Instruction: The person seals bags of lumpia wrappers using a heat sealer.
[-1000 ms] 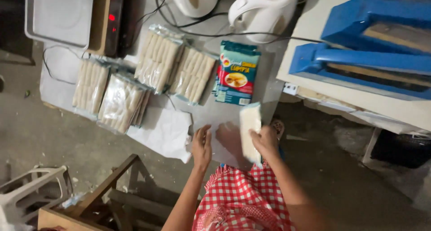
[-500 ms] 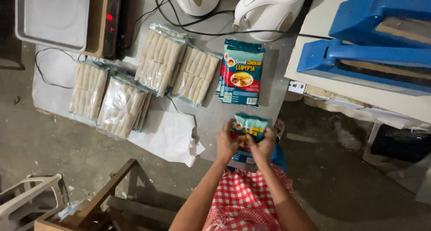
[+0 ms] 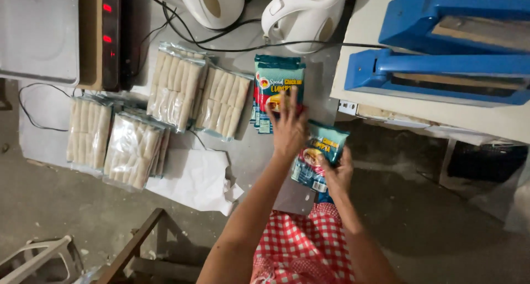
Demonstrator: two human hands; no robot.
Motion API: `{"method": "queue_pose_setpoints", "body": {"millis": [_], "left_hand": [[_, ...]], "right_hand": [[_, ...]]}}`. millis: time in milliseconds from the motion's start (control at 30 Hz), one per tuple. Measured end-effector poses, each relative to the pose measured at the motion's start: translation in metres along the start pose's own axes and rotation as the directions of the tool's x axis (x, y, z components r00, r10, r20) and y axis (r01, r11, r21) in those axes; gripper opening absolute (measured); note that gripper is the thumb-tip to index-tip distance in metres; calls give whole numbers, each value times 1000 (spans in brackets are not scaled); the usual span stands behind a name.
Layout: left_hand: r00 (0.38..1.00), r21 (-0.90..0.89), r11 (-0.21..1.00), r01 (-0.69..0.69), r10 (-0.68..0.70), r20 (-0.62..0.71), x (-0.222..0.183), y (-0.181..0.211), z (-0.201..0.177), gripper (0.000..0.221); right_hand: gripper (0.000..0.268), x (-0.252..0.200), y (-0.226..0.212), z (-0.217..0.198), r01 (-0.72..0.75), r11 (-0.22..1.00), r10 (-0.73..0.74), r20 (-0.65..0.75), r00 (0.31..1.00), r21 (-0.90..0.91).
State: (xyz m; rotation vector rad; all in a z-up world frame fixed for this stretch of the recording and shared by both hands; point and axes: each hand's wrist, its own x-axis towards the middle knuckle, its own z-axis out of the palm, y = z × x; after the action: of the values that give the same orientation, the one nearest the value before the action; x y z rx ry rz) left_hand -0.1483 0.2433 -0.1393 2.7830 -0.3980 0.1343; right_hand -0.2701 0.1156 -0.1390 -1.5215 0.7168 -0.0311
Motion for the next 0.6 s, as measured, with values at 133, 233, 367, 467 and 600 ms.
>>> {"method": "queue_pose_setpoints", "body": {"millis": [133, 233, 367, 467, 600], "left_hand": [[998, 154, 987, 39, -30, -61, 15, -22, 0, 34], [991, 77, 996, 47, -37, -131, 11, -30, -8, 34], [993, -157, 984, 79, -91, -72, 9, -50, -2, 65], [945, -267, 948, 171, -235, -229, -3, -63, -8, 68], [856, -520, 780, 349, -491, -162, -36, -74, -24, 59]], "right_hand": [[64, 19, -12, 4, 156, 962, -170, -45, 984, -223], [57, 42, -25, 25, 195, 954, -198, 10, 980, -229], [54, 91, -14, 68, 294, 956, -294, 56, 954, -5], [46, 124, 24, 61, 413, 905, -407, 76, 910, -97], [54, 60, -40, 41, 522, 757, -495, 176, 851, -392]]}}
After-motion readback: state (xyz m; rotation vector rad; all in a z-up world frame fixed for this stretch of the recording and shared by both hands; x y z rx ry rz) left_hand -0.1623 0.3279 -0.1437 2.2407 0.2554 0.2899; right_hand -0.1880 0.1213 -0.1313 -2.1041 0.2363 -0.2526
